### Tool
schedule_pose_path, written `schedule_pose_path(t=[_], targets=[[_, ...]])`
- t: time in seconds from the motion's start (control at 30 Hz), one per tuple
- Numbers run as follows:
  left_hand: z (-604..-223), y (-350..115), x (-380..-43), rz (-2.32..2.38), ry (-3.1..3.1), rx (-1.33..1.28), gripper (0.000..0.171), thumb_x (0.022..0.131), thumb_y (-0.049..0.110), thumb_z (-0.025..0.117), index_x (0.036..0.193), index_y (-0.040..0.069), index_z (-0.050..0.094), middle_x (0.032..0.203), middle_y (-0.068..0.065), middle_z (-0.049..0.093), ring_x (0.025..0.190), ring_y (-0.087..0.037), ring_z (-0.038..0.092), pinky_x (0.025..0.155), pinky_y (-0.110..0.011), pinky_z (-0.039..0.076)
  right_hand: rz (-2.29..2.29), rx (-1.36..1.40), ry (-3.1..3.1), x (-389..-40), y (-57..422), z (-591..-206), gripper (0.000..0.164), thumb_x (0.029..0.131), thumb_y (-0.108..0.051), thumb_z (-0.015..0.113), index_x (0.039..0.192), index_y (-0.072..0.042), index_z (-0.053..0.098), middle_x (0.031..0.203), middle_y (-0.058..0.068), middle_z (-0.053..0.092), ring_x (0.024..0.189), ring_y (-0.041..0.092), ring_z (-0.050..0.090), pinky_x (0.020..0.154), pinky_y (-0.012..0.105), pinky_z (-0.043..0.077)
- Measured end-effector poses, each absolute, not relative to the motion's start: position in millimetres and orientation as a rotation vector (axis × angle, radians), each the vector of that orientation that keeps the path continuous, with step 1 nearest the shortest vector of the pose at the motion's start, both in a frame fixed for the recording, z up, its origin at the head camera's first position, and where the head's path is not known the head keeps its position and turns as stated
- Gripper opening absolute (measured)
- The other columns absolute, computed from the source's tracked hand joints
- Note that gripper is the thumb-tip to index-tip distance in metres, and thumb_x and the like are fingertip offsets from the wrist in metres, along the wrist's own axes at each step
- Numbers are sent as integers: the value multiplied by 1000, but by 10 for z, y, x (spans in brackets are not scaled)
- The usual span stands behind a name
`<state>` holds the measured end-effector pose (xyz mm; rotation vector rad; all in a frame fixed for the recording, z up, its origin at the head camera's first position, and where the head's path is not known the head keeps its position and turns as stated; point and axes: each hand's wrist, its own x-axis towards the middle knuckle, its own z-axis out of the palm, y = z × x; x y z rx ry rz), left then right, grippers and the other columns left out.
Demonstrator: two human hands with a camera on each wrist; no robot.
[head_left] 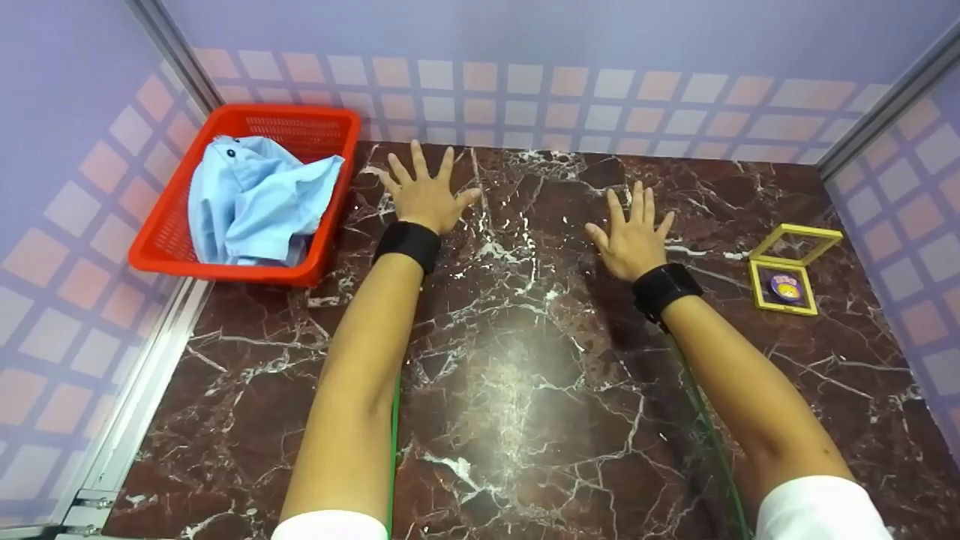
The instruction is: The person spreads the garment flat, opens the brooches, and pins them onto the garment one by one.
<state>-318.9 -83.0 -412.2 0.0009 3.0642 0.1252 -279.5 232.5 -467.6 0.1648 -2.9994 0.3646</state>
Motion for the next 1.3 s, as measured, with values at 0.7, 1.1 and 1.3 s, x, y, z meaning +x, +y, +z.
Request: schedule_pose_path(t=[0.7,1.1,1.3], targets=[[-3756,-1479,-3263,-50,3089,-69,85,78,80,13,144,35,-15,148,-22,-22,128,-56,-16,99,-68,-8,345,184,-3002,-2747,2359,-4710,74,92,-61,30,150,-19,12,152,23,-3,139,37,-7,97,70,-6],[-3564,-1784,-3226,-13,3078,-94,86,79,80,13,144,33,-16,146,-22,-24,127,-54,-20,97,-69,-11,349,203,-2985,-2695,2405,-4748,75,91,-63,29,149,-18,15,152,24,-2,139,37,-5,97,70,-7],[-3475,-1986,-3201,-63,3066,-112,86,78,80,9,144,31,-18,146,-22,-25,125,-56,-22,94,-70,-13,343,191,-2980,-2660,2450,-4808,73,92,-60,31,149,-17,16,151,24,-3,139,37,-6,97,69,-8]])
